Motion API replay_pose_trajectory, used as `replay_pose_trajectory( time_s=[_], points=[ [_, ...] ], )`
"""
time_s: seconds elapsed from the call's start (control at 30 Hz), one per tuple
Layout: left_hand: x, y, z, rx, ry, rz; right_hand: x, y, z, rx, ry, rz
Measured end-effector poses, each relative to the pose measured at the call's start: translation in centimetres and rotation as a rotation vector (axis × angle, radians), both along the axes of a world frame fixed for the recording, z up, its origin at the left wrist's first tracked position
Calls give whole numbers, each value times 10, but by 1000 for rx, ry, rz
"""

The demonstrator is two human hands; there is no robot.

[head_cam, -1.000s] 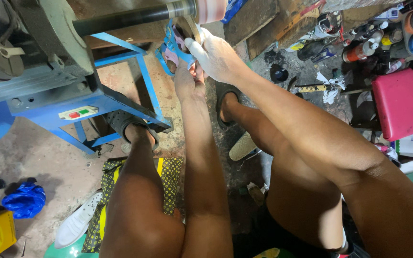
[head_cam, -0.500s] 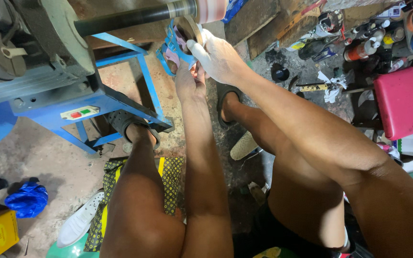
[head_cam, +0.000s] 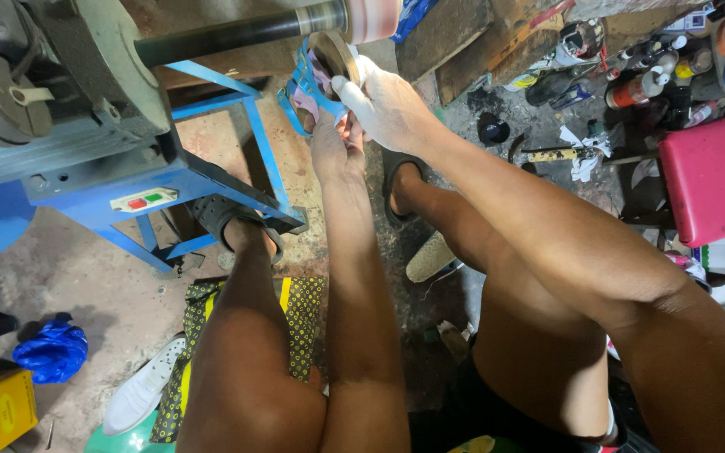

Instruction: The person holds a blue flip-flop against a rotating grinding wheel to smooth its edges. They rotate the sandal to grind different sides and then inspect the finished sole.

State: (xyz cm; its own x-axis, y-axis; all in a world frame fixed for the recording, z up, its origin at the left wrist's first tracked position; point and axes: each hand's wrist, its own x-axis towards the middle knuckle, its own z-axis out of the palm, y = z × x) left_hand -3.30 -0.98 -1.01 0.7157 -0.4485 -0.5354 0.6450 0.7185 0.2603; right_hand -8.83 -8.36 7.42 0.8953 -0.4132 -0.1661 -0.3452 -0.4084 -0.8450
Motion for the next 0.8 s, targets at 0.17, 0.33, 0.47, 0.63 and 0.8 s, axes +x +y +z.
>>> replay_pose_trajectory(
  time_s=[0.17, 0.33, 0.47, 0.63, 0.8],
  points=[
    [-3, 3, 5, 15, -75, 8, -2, 0, -1, -41, -11, 9],
    [-5, 2, 5, 20, 4, 17, -2, 1, 2, -39, 17, 6],
    [-5, 1, -2, -33, -26, -4, -4, 2, 5, -16, 16, 2],
    [-5, 0, -7, -40, -9, 20, -4, 3, 8, -10, 18, 3],
    [-6, 0, -4, -105, -93, -4, -6, 4, 9, -1, 1, 7]
  ],
)
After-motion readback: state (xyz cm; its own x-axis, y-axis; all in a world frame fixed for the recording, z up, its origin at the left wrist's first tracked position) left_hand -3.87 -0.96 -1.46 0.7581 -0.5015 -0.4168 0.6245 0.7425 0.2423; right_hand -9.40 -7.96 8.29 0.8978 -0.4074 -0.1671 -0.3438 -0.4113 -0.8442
